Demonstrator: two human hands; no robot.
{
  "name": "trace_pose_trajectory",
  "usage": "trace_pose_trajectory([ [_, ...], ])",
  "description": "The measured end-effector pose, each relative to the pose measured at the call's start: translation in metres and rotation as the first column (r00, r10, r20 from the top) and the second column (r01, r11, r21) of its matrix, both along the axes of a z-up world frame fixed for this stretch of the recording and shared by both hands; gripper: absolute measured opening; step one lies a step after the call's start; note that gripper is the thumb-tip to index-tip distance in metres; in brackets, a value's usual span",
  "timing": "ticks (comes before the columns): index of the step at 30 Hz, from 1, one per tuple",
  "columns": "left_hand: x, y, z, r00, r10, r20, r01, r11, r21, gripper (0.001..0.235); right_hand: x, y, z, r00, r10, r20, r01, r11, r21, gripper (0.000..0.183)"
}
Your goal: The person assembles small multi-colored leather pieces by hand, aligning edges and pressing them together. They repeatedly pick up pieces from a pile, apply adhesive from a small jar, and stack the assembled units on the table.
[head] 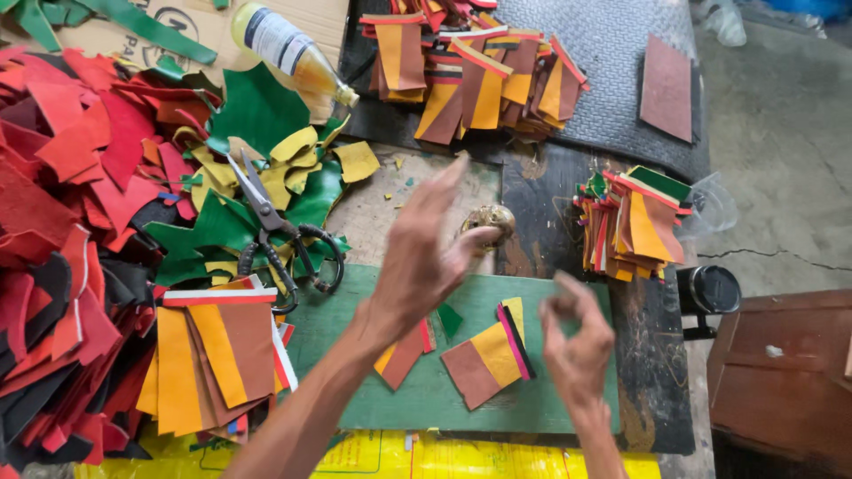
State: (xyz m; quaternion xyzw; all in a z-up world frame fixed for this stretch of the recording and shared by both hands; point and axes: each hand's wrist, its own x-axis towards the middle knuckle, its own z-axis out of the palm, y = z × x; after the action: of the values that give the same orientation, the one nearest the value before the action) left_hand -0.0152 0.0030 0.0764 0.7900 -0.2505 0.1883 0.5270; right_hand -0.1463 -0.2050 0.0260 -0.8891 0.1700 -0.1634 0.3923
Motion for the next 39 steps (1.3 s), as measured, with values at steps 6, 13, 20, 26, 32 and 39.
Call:
trace_pose_trajectory([
  [6, -0.110, 0.029, -0.027, 0.961, 0.072, -0.267, 0.007, 0.959, 0.284, 0.046, -0.052, 0.023, -0.006, 0.980, -0.077, -0.185, 0.103, 0.986, 0.135, 0.066],
  [13, -0.127, 0.050, -0.049, 0.902, 0.361, -0.236, -0.214, 0.850, 0.482, 0.061, -0.050, 0.040, -0.003, 0.976, -0.016, -0.217, 0.002, 0.998, -0.065, 0.087],
  [20, -0.123, 0.063, -0.061, 0.874, 0.387, -0.294, -0.186, 0.825, 0.534, 0.041, -0.037, 0.069, -0.002, 0.988, 0.126, 0.092, -0.101, 0.967, -0.233, 0.069],
  [26, -0.118, 0.067, -0.060, 0.874, 0.320, -0.365, -0.165, 0.902, 0.398, 0.031, 0.011, 0.100, -0.007, 0.959, 0.276, -0.068, -0.284, 0.926, -0.249, 0.076],
  [32, -0.111, 0.072, -0.027, 0.738, 0.317, -0.596, -0.338, 0.938, 0.080, 0.021, 0.022, 0.085, 0.006, 0.973, 0.199, -0.116, -0.178, 0.969, 0.172, 0.070],
  [39, -0.110, -0.020, -0.023, 0.733, -0.218, -0.644, 0.171, 0.976, -0.135, 0.023, -0.050, -0.087, -0.002, 0.989, -0.148, -0.027, 0.133, 0.773, 0.620, 0.066],
])
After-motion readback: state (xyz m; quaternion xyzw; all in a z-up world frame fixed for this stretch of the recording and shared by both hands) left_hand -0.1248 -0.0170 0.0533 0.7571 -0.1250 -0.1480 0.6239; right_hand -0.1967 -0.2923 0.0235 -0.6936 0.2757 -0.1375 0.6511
